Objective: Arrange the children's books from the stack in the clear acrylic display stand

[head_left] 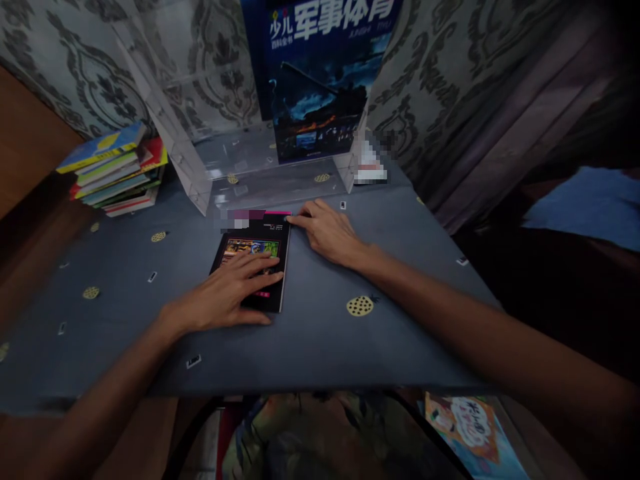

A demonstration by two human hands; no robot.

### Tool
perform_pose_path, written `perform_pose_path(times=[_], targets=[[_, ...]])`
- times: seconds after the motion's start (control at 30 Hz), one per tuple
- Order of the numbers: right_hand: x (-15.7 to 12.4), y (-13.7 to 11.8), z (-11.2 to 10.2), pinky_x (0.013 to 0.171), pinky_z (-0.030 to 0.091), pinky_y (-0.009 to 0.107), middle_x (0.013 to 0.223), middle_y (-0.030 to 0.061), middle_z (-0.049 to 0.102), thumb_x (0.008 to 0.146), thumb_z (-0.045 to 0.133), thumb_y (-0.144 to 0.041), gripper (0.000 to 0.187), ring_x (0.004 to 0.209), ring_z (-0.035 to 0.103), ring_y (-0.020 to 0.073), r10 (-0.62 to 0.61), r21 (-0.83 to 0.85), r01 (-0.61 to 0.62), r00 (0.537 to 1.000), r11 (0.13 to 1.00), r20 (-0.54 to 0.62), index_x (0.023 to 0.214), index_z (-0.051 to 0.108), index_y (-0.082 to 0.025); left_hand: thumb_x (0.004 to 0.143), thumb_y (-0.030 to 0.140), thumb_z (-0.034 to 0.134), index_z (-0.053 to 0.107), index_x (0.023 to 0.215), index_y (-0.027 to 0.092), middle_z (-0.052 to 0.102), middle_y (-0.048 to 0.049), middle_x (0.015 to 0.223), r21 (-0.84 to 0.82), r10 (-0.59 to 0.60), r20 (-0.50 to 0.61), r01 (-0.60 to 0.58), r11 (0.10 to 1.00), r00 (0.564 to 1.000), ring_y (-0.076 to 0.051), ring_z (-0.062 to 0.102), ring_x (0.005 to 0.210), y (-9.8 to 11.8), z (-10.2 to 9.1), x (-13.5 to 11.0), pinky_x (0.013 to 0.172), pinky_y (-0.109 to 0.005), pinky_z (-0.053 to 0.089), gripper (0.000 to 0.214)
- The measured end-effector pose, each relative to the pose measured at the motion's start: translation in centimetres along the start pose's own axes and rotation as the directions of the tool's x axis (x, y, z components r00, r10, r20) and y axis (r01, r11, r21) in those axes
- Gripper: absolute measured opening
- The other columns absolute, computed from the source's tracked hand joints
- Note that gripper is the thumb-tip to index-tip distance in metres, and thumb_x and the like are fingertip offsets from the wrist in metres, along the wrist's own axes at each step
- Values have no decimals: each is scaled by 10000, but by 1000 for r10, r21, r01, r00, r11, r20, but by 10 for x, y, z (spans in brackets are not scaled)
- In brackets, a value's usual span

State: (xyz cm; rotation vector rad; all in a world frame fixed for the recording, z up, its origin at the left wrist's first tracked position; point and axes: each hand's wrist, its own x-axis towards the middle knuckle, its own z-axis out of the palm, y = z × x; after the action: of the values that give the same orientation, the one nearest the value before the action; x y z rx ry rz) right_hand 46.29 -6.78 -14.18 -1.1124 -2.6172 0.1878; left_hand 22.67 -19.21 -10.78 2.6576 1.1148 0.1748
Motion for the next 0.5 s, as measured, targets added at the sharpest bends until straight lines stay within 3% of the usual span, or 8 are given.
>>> perform_pose_path(times=[0.23,0.5], targets=[[-2,0,-1,799,440,351,1187,124,592,994,392,-101,443,1119,493,279,-10,11,10,1000,1000,0,1350,622,-228,992,523,512,501,1452,224,516,-116,1516,94,17,-67,-10,996,998,-290,413,1455,7,14,-3,1203,-569,327,548],[-15,-8,5,917,478,398,1233,105,628,935,432,-39,438,1122,518,260,-160,149,170,984,974,-76,1217,720,-210,1013,317,532,665,1173,136,721,-128,1228,287,145,-300,-55,956,943,-281,602,1291,22,30,6,1091,-493,513,275]])
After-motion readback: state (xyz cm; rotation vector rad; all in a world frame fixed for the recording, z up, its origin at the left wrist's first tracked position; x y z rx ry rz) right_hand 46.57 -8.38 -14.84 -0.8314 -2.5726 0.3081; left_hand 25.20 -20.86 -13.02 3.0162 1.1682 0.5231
